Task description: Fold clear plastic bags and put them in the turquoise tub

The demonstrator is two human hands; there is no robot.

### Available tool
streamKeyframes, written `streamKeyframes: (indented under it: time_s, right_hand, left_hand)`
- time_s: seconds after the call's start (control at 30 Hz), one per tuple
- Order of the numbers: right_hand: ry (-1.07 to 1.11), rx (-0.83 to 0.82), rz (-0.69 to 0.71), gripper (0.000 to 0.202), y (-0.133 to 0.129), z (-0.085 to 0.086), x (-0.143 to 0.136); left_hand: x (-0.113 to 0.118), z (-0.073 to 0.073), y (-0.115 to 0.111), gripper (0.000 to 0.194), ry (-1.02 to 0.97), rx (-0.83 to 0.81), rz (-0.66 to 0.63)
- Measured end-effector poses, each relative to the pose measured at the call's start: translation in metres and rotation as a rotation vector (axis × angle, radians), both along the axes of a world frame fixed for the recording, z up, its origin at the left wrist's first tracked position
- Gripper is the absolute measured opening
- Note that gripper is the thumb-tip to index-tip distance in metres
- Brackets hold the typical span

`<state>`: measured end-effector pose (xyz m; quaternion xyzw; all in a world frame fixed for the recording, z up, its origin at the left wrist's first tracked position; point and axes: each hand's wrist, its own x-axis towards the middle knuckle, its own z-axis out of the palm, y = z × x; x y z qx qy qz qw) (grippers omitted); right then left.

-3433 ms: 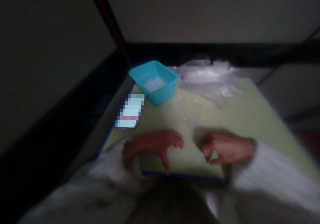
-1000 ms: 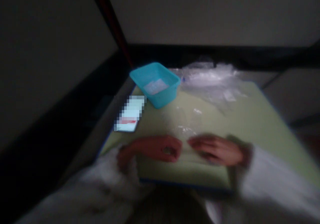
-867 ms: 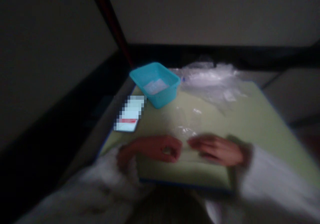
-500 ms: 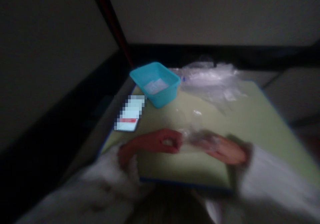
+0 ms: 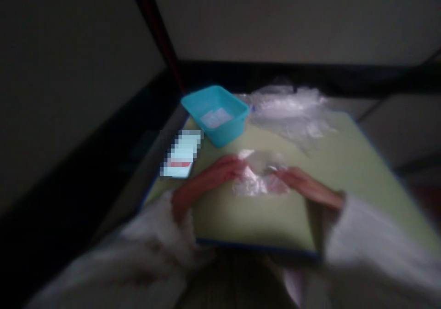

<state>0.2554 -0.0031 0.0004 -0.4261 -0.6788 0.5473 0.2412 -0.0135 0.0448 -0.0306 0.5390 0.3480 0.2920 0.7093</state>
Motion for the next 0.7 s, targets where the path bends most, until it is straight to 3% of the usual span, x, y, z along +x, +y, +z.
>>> streamKeyframes:
  time_s: [0.17, 0.4, 0.7]
  right_hand:
    - [-0.044, 0.062, -0.128, 0.057, 0.003, 0.001, 0.004]
    - [-0.013, 0.013, -0.152, 0.054, 0.006, -0.004, 0.007]
    - [-0.027, 0.040, -0.188, 0.047, 0.005, -0.004, 0.008]
  left_hand:
    - [-0.001, 0.004, -0.001, 0.039, 0.012, -0.151, 0.094]
    - [-0.001, 0.005, -0.004, 0.049, 0.172, 0.078, 0.021]
    - [0.006, 0.018, -0.012, 0.054, 0.238, 0.142, 0.025]
